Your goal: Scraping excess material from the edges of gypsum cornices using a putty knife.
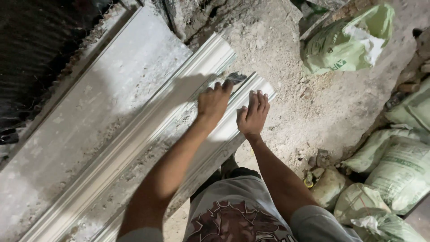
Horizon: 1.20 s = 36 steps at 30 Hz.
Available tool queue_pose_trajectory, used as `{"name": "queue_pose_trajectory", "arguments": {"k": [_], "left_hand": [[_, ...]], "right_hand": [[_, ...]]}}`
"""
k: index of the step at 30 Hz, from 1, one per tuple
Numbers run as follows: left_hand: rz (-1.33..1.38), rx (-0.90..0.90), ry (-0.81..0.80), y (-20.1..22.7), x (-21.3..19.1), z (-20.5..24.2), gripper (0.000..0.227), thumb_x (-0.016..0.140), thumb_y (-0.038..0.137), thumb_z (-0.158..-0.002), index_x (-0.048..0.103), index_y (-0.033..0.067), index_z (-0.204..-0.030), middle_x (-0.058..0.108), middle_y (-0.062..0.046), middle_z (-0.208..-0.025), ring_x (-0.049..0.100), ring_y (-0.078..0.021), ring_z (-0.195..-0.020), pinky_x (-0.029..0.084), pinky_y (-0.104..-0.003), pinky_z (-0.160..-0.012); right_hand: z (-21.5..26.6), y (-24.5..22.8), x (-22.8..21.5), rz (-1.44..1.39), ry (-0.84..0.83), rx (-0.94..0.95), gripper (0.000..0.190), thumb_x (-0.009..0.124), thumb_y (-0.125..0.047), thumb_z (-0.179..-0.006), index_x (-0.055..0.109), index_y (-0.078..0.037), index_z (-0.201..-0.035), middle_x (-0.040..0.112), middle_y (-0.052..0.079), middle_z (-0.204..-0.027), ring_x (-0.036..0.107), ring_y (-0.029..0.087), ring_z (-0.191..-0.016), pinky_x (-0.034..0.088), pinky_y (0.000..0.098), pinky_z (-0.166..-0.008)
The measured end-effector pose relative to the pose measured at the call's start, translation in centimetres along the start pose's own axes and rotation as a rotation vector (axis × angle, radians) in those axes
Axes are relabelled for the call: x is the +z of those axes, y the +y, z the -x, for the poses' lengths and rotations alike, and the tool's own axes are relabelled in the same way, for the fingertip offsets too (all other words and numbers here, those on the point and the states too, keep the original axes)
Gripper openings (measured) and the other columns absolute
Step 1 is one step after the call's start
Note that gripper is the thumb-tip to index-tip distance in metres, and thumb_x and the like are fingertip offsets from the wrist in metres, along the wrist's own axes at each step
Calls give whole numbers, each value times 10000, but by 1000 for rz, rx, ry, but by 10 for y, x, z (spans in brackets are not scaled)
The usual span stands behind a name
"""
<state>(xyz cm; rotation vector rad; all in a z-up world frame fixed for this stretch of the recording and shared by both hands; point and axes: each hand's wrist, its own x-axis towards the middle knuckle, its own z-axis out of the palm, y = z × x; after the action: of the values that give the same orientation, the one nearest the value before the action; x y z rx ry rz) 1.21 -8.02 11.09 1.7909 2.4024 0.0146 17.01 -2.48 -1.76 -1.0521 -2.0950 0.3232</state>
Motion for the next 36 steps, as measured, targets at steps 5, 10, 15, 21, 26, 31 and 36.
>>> {"name": "queue_pose_trajectory", "arguments": {"k": [5, 10, 15, 21, 26, 31, 36], "left_hand": [[-227, -53, 254, -5, 93, 5, 476, 632, 121, -913, 595, 144, -1387, 698, -142, -1112, 728, -223, -805, 562, -301, -520], [-205, -114, 148, -18, 65, 62, 461, 627, 71, -955, 602, 138, -1411, 704, -114, -1056, 733, -207, -765, 566, -318, -545], [100, -163, -63, -53, 21, 121, 402, 601, 81, -957, 607, 135, -1356, 685, -153, -1106, 698, -235, -758, 574, -375, -562], [819, -463, 267, -37, 55, 240, 641, 599, 217, -957, 393, 58, -1543, 731, -206, -951, 702, -325, -694, 579, -442, -580], [1152, -752, 474, 3, 137, 342, 564, 608, 270, -997, 433, 47, -1485, 748, -200, -922, 718, -302, -721, 589, -423, -641], [1224, -937, 687, 24, 155, 456, 499, 636, 253, -969, 515, 61, -1413, 752, -185, -930, 703, -294, -702, 565, -431, -608], [1232, -1126, 886, 49, 202, 571, 487, 629, 253, -981, 519, 52, -1410, 741, -175, -955, 697, -301, -699, 554, -421, -607]], "right_hand": [[-1, 3, -1, 12, 20, -62, 561, 433, -262, -1017, 473, 41, -1488, 421, 270, -1558, 329, 497, -1493, 259, 613, -1245], [6, 8, 1, -35, 25, -105, 551, 418, -267, -1044, 484, 44, -1494, 421, 282, -1548, 343, 501, -1481, 276, 624, -1247], [-1, 2, 1, 25, 44, -107, 571, 384, -339, -1040, 533, 16, -1462, 441, 275, -1530, 346, 511, -1457, 265, 639, -1212], [-5, 62, 37, 196, 128, -240, 604, 323, -399, -1146, 536, 61, -1474, 486, 319, -1531, 413, 483, -1428, 351, 617, -1148], [-13, 59, 24, 117, 19, -219, 534, 384, -499, -1072, 501, 11, -1181, 524, 206, -1157, 554, 378, -1026, 458, 495, -870], [51, 8, 51, -36, 122, -688, 485, 437, -351, -1140, 440, 8, -1466, 463, 242, -1359, 530, 397, -1128, 464, 541, -936], [191, -119, 62, -594, -574, -505, 478, 468, -18, -1022, 461, 32, -1497, 514, 237, -1273, 533, 211, -911, 479, 363, -727]]}}
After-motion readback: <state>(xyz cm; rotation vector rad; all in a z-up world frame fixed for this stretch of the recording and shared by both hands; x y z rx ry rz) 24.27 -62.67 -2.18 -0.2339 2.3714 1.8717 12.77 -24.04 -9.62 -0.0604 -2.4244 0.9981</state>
